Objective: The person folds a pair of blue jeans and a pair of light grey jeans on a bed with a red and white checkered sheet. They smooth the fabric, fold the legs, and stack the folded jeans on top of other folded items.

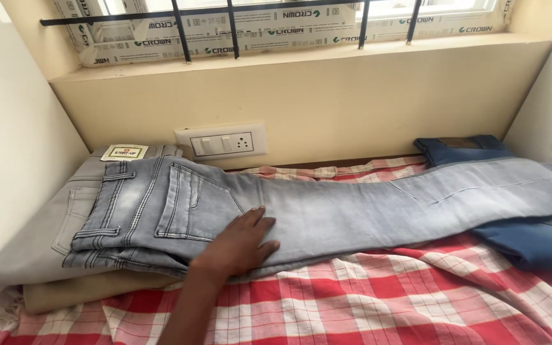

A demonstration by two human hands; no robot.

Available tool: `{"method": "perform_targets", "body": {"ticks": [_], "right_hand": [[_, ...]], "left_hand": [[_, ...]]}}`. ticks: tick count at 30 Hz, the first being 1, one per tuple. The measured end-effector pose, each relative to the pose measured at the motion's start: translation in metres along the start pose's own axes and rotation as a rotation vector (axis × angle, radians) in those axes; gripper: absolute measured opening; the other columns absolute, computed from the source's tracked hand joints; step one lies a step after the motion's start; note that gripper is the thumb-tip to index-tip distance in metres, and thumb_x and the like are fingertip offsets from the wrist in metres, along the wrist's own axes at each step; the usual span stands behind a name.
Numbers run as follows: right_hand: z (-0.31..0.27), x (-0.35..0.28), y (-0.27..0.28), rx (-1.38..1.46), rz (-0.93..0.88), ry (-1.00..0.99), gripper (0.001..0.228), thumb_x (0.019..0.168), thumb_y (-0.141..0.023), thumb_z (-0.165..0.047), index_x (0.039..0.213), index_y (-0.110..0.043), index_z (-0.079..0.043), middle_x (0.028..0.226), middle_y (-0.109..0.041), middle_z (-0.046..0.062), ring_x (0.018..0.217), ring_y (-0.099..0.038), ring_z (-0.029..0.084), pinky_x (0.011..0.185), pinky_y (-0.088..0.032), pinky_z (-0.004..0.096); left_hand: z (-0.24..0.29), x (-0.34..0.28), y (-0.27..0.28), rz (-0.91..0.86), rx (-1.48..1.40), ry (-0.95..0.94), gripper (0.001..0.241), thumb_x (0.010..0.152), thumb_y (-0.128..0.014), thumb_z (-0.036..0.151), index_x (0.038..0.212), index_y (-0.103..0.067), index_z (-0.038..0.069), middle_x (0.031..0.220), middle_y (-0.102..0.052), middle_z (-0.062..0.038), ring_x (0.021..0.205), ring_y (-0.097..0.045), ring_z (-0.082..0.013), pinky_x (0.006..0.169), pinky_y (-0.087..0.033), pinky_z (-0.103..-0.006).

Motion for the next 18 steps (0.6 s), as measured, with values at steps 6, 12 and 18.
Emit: {"method": "perform_targets", "body": {"ticks": [6, 12, 18], "right_hand": [[-0.238, -0.016, 0.011, 0.033, -0.319, 0.057, 0.060, 0.069, -0.094, -0.037, 0.125, -0.077, -0.025, 0.148, -0.063, -0.002, 0.140, -0.054, 0.018, 0.114, -0.045, 0.040], [-0.249, -0.003, -0.002, -0.178, -0.377, 0.020, 0.057, 0.074, -0.093, -0.035, 0.127, -0.072, -0.035, 0.149, -0.059, -0.014, 0.137, -0.054, 0.008, 0.118, -0.045, 0.032], [-0.156, -0.002, -0.027, -0.083, -0.169, 0.098, 0.038, 0.073, -0.089, -0.023, 0.109, -0.081, -0.029, 0.129, -0.078, -0.010, 0.124, -0.072, 0.011, 0.110, -0.057, 0.032]], "left_hand": [[0.004, -0.045, 0.099, -0.447, 0.007, 0.333, 0.093, 0.067, -0.092, 0.032, 0.150, -0.050, 0.031, 0.165, -0.029, 0.007, 0.157, -0.019, -0.0186, 0.128, -0.020, -0.0343], [-0.013, -0.080, 0.142, -0.302, 0.116, 0.308, 0.058, 0.073, -0.085, 0.024, 0.128, -0.065, 0.024, 0.162, -0.035, 0.007, 0.154, -0.025, -0.0152, 0.127, -0.027, -0.0309], [-0.041, -0.105, 0.147, 0.090, 0.141, 0.071, 0.051, 0.071, -0.072, 0.012, 0.122, -0.064, 0.011, 0.154, -0.049, -0.004, 0.140, -0.048, -0.0253, 0.115, -0.040, -0.0387]]}}
Point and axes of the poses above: each hand's wrist, its own x-axis towards the middle knuckle, its own y-axis out of the back of the hand, z = x × y, the point moved 3 cm from there along x, towards the middle knuckle
